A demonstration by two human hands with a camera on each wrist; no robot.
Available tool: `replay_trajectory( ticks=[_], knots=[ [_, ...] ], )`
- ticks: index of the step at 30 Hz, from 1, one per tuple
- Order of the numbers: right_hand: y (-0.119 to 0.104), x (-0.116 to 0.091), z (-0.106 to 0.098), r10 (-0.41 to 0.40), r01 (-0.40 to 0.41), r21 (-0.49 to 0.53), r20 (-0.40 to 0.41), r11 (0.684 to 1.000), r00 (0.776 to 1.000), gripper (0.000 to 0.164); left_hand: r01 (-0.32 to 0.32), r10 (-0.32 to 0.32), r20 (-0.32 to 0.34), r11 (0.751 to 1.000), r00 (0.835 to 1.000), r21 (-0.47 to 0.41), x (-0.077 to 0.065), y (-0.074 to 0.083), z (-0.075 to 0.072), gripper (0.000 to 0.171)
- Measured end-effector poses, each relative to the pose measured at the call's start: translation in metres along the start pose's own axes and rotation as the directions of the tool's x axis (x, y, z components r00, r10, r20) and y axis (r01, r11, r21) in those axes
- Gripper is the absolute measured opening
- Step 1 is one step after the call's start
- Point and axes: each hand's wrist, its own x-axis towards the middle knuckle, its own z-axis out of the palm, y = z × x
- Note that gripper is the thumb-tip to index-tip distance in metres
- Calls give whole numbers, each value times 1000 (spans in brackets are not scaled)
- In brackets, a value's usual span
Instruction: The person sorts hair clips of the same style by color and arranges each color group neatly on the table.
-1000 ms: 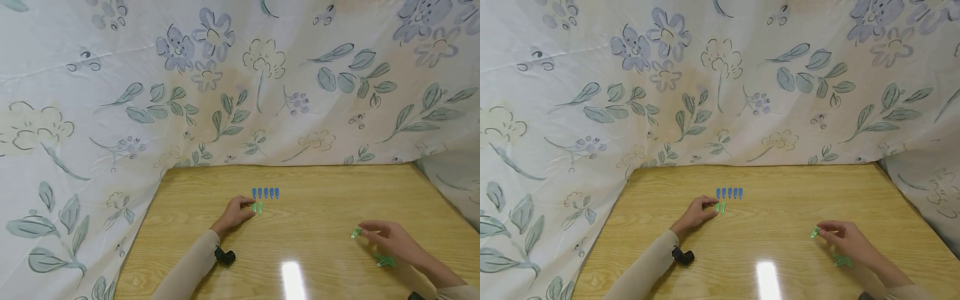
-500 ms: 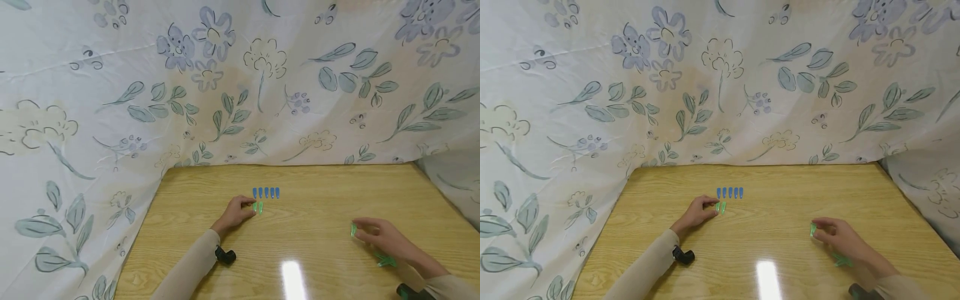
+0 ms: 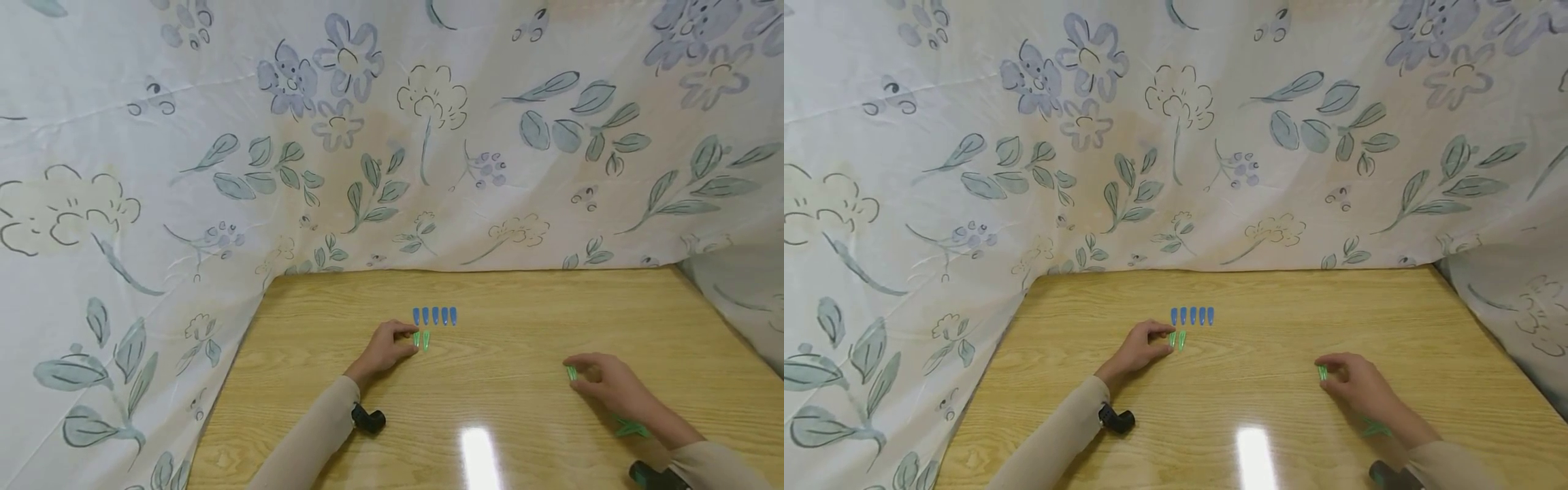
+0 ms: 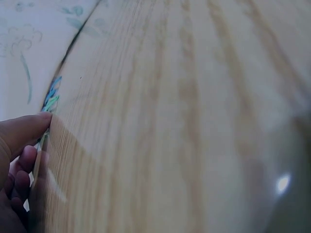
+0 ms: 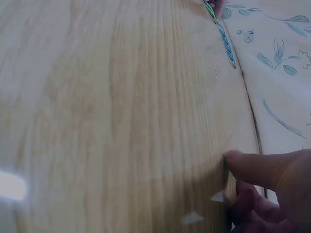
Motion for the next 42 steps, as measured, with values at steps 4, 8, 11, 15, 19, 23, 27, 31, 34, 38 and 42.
replay_trajectory(
  ticks=[4,8,11,15,19,23,27,31,34,38,42],
  knots=[
    [-3,0,0,3,-4,27,19,1000,1000,34,5,-5,-1,1000,1000,-7,-1,0,0,38],
    [-4,0,0,0,0,35,3,999,1000,29,7,-7,-2,1000,1000,-12,-1,0,1,38],
    [-3,1,-1,7,-7,33,-1,999,1000,28,9,-9,-4,1000,1000,-9,0,0,1,38],
    [-3,1,-2,24,-26,70,26,997,999,27,7,-7,-8,1000,1000,-8,0,0,2,38],
    [-3,3,-1,26,-30,111,40,993,999,28,-13,13,-12,1000,1000,-6,0,0,2,38],
    [-4,5,1,3,-7,150,26,989,1000,28,-11,11,-5,1000,1000,-11,0,1,1,38],
    [-7,9,4,-37,38,200,-7,979,999,28,3,-3,-3,1000,1000,-8,1,2,1,38],
    [-15,15,8,-71,81,244,-48,966,996,27,9,-9,-10,1000,1000,0,1,2,1,38],
    [-24,21,11,-93,110,267,-76,957,993,26,12,-12,-11,1000,1000,-3,0,3,0,38],
    [-34,29,15,-94,110,324,-66,940,993,26,3,-3,-8,1000,1000,-8,0,4,-1,38],
    [-39,39,20,-76,82,395,-32,915,997,28,8,-8,-8,1000,1000,-8,0,3,0,39]
  ],
)
